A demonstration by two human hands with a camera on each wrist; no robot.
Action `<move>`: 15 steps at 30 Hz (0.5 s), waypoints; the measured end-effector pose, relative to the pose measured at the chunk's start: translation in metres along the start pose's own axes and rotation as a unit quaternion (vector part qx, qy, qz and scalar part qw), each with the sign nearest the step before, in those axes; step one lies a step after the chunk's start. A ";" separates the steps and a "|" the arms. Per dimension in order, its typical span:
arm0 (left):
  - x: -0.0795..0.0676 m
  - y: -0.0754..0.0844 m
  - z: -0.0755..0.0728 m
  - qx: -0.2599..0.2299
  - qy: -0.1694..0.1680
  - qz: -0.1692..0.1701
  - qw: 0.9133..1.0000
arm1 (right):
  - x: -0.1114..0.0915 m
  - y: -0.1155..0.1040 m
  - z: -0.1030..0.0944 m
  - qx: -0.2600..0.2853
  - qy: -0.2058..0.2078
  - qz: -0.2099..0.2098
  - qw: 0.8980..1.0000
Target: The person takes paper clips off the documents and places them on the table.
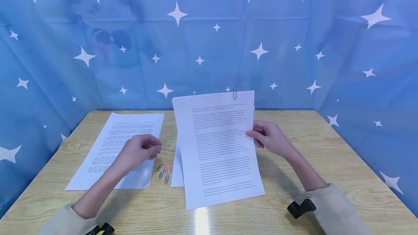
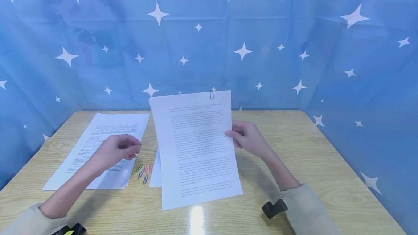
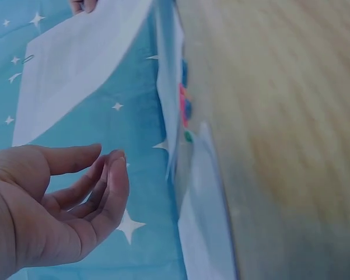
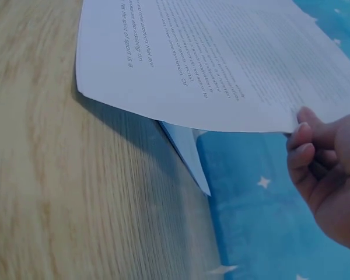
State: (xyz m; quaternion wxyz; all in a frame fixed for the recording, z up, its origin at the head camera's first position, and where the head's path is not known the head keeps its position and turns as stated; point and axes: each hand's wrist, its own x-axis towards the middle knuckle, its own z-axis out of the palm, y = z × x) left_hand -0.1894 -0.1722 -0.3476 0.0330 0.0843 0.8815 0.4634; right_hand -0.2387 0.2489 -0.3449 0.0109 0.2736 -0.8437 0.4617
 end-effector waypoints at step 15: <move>0.014 0.033 0.009 -0.086 0.041 0.088 0.992 | 0.000 0.000 0.003 -0.001 0.002 0.001 1.000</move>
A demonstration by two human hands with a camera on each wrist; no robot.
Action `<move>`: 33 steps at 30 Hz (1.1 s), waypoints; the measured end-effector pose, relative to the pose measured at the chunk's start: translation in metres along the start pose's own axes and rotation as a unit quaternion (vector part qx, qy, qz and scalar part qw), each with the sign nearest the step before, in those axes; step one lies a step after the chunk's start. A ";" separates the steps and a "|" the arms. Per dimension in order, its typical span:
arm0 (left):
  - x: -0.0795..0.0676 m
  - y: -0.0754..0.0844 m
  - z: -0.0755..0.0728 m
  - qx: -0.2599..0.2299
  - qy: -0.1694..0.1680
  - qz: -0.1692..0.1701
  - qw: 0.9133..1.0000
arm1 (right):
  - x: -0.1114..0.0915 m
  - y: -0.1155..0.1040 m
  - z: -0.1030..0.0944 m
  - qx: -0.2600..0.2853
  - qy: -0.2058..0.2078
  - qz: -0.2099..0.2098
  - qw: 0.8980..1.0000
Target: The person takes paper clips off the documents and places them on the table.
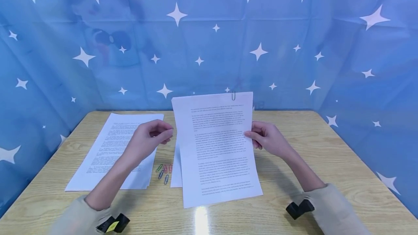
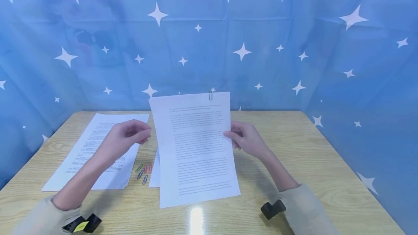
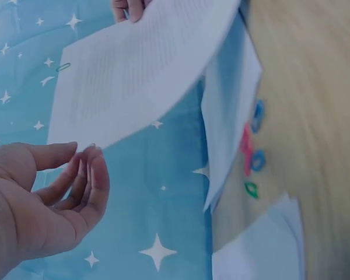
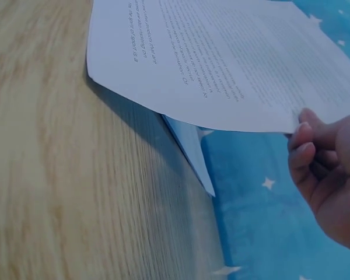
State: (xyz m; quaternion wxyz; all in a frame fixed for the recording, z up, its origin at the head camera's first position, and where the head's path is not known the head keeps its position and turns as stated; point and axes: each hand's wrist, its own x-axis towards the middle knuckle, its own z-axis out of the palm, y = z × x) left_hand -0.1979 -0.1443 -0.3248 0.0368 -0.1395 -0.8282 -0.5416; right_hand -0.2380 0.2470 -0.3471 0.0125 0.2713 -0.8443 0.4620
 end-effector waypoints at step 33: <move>0.039 0.062 0.066 -0.114 0.024 0.178 0.977 | 0.001 0.003 0.010 -0.021 0.015 -0.023 0.999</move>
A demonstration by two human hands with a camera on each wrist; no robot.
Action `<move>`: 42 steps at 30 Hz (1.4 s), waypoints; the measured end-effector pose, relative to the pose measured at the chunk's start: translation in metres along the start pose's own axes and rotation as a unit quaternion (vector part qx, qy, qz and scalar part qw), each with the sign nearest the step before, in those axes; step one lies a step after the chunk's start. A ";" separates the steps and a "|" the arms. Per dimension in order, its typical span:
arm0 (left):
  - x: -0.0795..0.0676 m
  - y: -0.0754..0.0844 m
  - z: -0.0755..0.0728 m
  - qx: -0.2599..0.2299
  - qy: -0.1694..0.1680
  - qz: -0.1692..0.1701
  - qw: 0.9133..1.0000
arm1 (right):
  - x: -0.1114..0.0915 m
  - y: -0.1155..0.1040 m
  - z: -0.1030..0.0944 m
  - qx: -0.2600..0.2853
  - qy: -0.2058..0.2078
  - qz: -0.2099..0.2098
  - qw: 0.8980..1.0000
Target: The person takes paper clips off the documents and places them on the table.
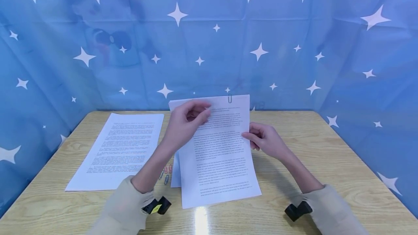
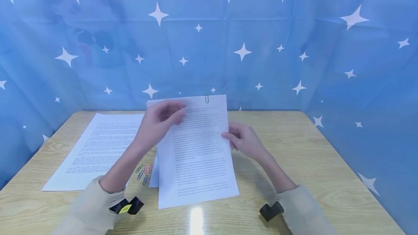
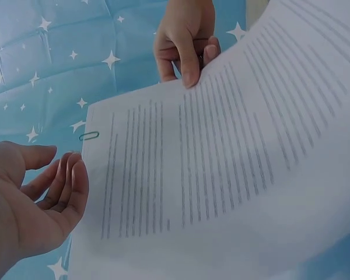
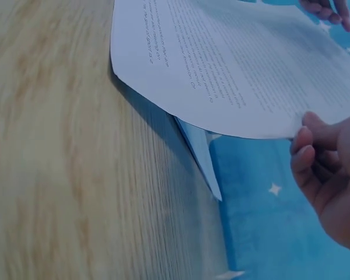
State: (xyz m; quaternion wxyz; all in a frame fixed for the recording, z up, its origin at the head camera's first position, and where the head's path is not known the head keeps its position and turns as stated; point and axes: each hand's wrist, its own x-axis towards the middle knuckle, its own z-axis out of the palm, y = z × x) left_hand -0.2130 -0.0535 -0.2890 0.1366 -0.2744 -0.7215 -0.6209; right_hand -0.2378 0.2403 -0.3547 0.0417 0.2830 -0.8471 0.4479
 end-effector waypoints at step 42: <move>0.017 -0.001 0.036 0.003 -0.010 0.029 1.000 | -0.001 -0.001 0.004 -0.025 0.006 -0.021 0.999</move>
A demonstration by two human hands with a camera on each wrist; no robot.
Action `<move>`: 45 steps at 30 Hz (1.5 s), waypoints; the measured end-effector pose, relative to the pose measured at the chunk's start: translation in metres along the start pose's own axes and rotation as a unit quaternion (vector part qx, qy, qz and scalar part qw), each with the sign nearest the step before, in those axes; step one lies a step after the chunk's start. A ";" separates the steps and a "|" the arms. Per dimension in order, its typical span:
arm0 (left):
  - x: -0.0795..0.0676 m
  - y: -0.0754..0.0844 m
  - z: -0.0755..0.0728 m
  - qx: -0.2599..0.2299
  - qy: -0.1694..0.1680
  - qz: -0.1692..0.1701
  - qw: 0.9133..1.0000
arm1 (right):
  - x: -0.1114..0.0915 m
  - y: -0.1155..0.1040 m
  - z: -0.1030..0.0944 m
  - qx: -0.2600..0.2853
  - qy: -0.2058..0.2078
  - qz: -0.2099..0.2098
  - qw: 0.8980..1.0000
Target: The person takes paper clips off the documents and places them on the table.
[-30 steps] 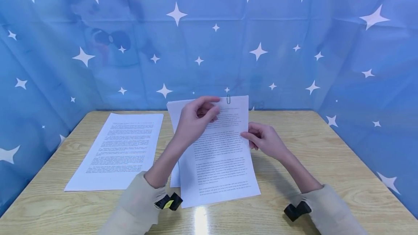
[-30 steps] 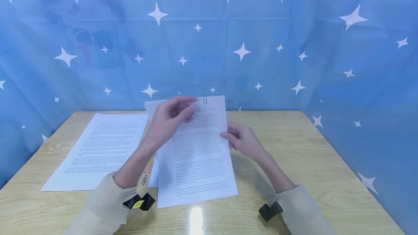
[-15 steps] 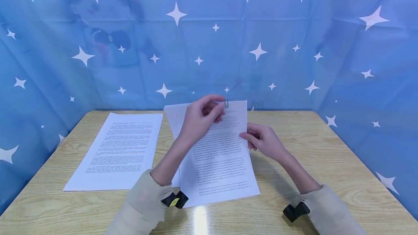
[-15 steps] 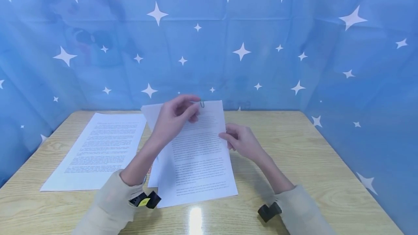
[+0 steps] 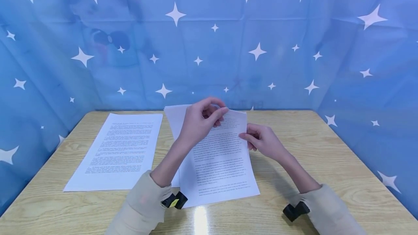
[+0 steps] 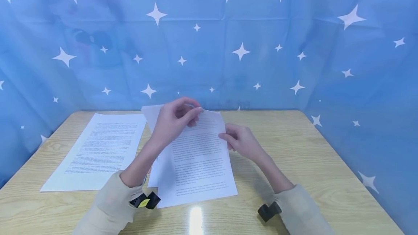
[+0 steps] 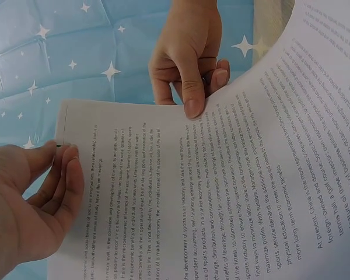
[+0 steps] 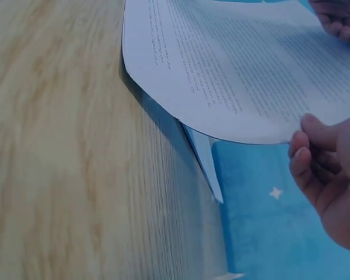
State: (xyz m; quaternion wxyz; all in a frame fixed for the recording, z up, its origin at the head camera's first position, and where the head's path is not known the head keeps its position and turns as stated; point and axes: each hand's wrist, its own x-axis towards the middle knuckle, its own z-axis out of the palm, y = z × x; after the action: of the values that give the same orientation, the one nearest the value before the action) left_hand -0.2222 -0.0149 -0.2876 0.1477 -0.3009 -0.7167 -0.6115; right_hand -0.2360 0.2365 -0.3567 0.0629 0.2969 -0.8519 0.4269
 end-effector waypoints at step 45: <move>-0.009 0.006 -0.010 -0.033 0.046 -0.015 0.998 | -0.001 0.001 -0.003 -0.006 0.002 0.009 1.000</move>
State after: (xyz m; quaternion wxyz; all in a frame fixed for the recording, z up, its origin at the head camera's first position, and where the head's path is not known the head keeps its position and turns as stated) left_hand -0.2133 -0.0262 -0.2857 0.1615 -0.2666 -0.6928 -0.6503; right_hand -0.2365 0.2398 -0.3559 0.0625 0.2877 -0.8572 0.4225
